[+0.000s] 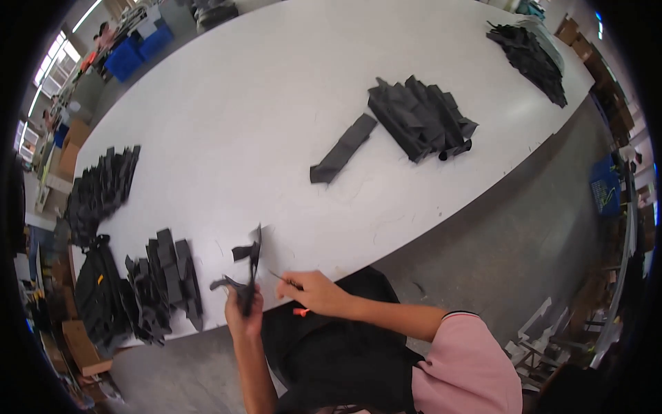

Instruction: Trimming loose threads from black fabric straps using small nippers.

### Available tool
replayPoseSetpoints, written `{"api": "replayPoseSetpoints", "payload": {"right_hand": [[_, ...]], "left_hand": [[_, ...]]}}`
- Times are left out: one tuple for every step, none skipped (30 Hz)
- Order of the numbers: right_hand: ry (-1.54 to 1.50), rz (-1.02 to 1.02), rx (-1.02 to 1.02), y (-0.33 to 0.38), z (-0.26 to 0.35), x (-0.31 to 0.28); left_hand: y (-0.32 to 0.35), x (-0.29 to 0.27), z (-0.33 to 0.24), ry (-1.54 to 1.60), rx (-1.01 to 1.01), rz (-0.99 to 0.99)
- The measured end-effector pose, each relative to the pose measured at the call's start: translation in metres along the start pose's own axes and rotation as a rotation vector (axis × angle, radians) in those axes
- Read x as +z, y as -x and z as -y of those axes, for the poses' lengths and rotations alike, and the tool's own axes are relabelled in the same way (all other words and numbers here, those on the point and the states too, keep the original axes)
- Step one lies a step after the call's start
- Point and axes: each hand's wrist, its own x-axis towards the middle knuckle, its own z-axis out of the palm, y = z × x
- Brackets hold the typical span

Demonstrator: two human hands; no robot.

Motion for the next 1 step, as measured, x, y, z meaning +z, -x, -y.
{"api": "replayPoseSetpoints", "payload": {"right_hand": [[-0.059, 0.039, 0.014, 0.0118, 0.0166, -0.0011]], "left_hand": [[0.0036, 0.0023, 0.0118, -0.119, 0.17, 0.147]]}}
